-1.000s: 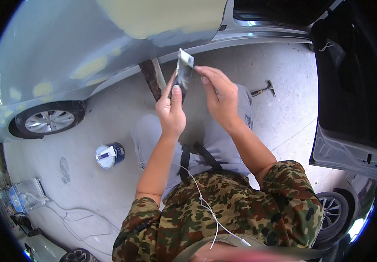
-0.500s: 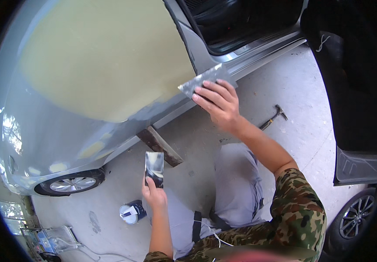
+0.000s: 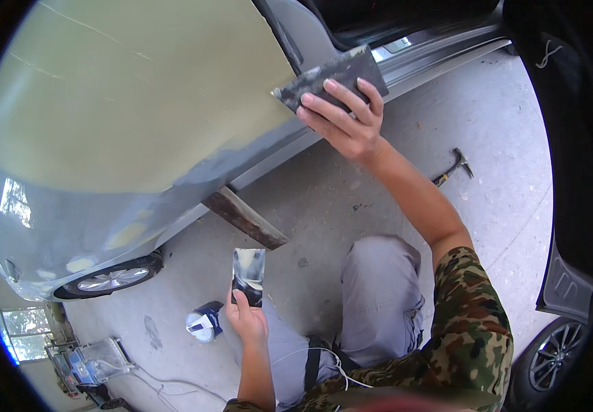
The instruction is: The person mixes body filler with a hardener on a metal palette knife, then applies and smooths the compound onto a silver car door using a spreader. The person works on a single area, repeatedly smoothing the surface.
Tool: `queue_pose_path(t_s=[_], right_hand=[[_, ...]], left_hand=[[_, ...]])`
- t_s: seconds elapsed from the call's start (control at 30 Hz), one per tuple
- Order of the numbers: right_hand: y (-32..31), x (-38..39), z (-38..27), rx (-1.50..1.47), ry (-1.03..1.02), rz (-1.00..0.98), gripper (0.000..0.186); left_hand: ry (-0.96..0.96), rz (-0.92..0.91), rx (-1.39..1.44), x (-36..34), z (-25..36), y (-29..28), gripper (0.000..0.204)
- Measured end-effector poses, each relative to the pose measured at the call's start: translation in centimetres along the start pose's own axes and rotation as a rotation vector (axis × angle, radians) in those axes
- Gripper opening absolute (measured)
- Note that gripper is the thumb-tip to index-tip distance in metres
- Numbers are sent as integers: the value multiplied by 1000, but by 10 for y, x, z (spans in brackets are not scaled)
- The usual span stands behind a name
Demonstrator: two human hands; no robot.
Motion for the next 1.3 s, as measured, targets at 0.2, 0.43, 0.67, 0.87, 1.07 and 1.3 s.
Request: queue_pose_path(t_s=[0.2, 0.43, 0.67, 0.87, 1.07, 1.3], right_hand=[[17, -16, 10, 26, -55, 85, 26], [31, 9, 6, -12, -37, 25, 27], [14, 24, -7, -47, -27, 14, 23], [17, -16, 14, 7, -96, 88, 32], [32, -12, 13, -26, -98, 55, 30], [43, 40, -7, -92, -30, -26, 26]], left_hand=[[-42, 10, -5, 2, -11, 1, 47], [-55, 26, 0, 5, -21, -1, 46], [-62, 21, 24, 8, -27, -2, 45], [-53, -10, 39, 7, -25, 5, 45], [-57, -17, 51, 4, -32, 4, 48], [-104, 30, 21, 5, -46, -12, 50]])
Point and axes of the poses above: each hand's wrist, its own x-axis away from the middle knuckle, its own y-axis out of the palm, z = x × y, the point moved 10 cm from there along -x, towards the middle knuckle, and after that the axes turned 4 degrees about -x, right-handed, at the moved point
